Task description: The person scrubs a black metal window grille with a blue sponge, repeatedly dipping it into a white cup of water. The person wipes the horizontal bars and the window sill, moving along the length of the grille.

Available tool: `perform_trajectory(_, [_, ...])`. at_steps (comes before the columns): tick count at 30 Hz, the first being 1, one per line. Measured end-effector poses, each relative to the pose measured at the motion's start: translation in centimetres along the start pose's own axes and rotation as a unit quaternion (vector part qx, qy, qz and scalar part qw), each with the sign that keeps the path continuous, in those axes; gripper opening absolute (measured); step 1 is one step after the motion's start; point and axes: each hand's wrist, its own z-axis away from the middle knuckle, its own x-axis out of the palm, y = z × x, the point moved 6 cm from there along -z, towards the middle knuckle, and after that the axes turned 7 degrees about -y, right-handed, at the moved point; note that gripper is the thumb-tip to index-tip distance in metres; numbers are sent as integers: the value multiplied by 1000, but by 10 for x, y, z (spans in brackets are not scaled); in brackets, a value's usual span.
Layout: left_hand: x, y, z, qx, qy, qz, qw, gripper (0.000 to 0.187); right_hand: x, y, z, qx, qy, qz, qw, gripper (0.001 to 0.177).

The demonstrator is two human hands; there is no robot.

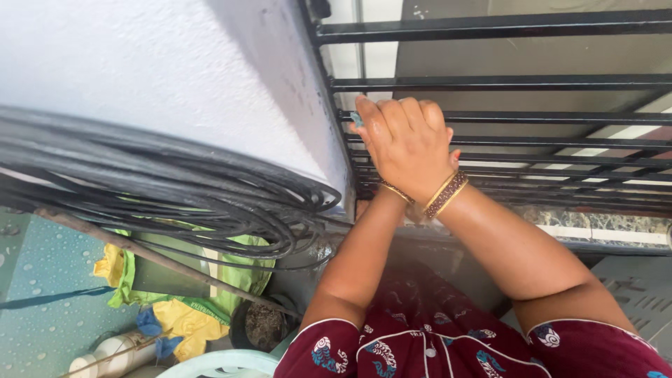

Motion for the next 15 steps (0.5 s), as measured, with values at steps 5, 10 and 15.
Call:
perform_trajectory(5, [-14, 9, 14, 57, 125, -220, 966, 74, -5, 42, 34, -12, 17, 4, 1000, 30])
perform_trajectory(10, [-45, 25, 10, 85, 181, -175, 964, 56, -38, 131, 109, 40, 21, 116, 992, 28])
perform_trajectory(15, [-68, 43, -14, 42, 199, -152, 967, 41, -88, 198, 163, 82, 44, 135, 986, 33])
